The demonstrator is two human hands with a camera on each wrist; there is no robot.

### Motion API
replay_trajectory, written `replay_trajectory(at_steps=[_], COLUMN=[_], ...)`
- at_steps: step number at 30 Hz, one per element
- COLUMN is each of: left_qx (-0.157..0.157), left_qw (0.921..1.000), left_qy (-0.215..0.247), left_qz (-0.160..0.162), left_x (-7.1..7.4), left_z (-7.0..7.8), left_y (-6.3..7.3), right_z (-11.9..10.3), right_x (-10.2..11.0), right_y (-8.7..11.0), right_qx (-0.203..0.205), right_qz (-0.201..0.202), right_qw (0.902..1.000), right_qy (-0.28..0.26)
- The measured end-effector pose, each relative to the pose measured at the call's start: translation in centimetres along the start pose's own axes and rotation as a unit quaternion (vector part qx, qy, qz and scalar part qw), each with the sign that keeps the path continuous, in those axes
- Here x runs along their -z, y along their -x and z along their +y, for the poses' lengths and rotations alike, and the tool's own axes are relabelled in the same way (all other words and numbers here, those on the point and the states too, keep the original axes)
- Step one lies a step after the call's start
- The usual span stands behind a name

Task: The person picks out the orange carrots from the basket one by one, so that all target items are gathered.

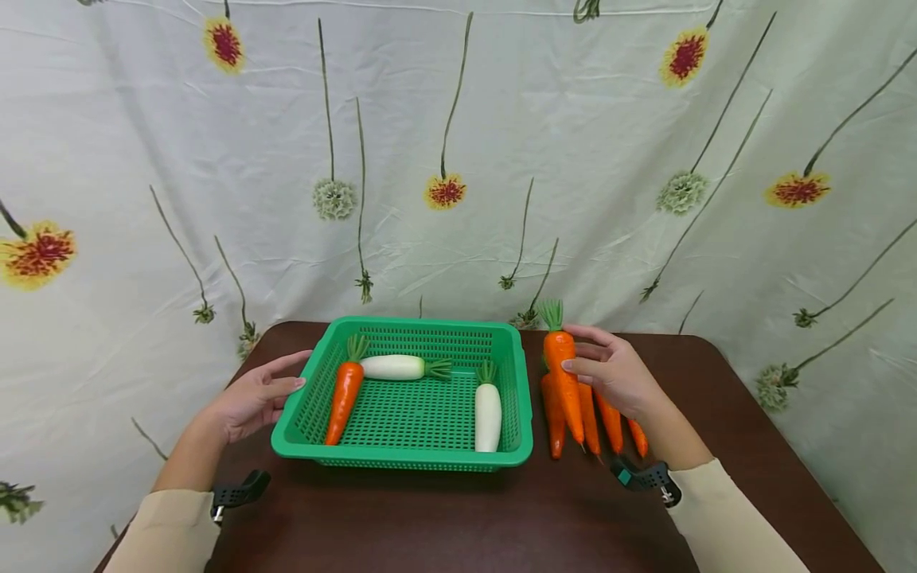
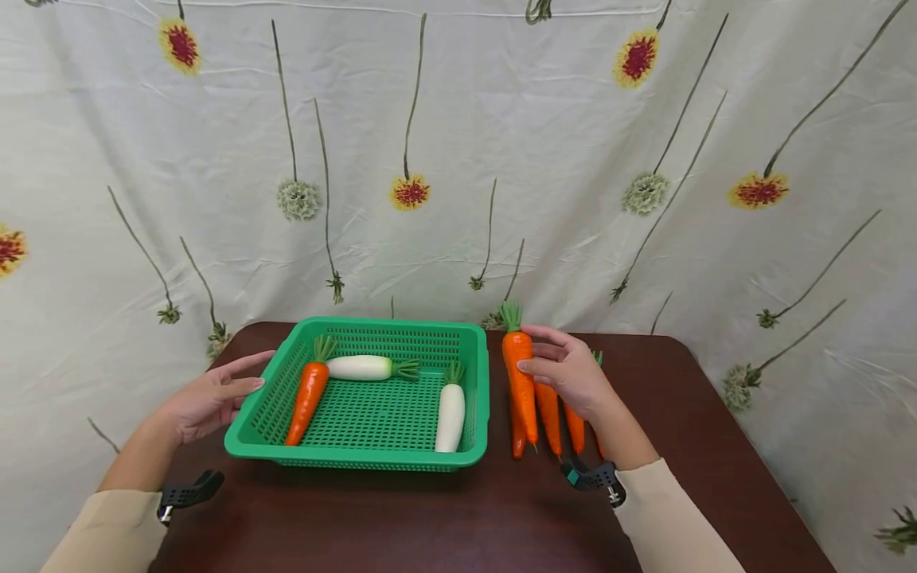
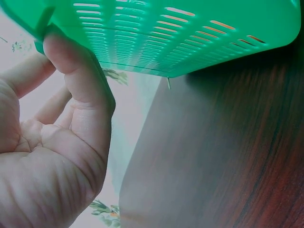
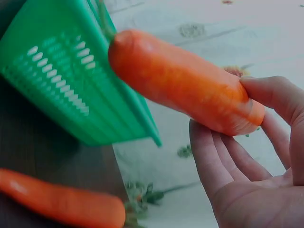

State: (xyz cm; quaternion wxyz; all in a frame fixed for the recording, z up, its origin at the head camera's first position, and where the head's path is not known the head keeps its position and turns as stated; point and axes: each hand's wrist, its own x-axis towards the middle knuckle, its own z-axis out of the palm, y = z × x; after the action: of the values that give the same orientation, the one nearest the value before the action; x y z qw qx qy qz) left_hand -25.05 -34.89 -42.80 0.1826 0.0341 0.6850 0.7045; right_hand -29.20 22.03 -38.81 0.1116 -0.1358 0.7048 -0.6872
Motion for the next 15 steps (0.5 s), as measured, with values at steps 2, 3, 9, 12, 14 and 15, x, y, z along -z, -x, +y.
replay_trajectory(at_steps=[2,3,9,12,14,15], left_qx=[-0.001,-0.001,-0.002,-0.002,-0.002,-0.003], left_qw=[1.0,1.0,1.0,1.0,1.0,1.0], left_qy=[0.002,0.003,0.001,0.002,0.003,0.004], left_qz=[0.001,0.002,0.002,0.0,-0.001,-0.001], left_x=[0.0,0.0,-0.1,-0.1,-0.1,-0.1], left_z=[-0.1,-0.1,0.0,0.0,0.0,0.0], left_y=[0.0,0.0,0.0,0.1,0.1,0.1], right_z=[0.4,0.5,1.5,1.9,2.0,2.1], right_x=[0.7,1.1,3.0,4.0,4.5,4.8], right_y=[0.5,0.7,1.7,2.1,2.4,2.5], right_qx=[0.002,0.003,0.003,0.008,0.012,0.012], right_qz=[0.01,0.013,0.038,0.039,0.04,0.043], right_qw=[0.9999,0.9999,0.9993,0.9992,0.9991,0.999], right_qy=[0.004,0.004,0.006,0.003,0.0,0.002])
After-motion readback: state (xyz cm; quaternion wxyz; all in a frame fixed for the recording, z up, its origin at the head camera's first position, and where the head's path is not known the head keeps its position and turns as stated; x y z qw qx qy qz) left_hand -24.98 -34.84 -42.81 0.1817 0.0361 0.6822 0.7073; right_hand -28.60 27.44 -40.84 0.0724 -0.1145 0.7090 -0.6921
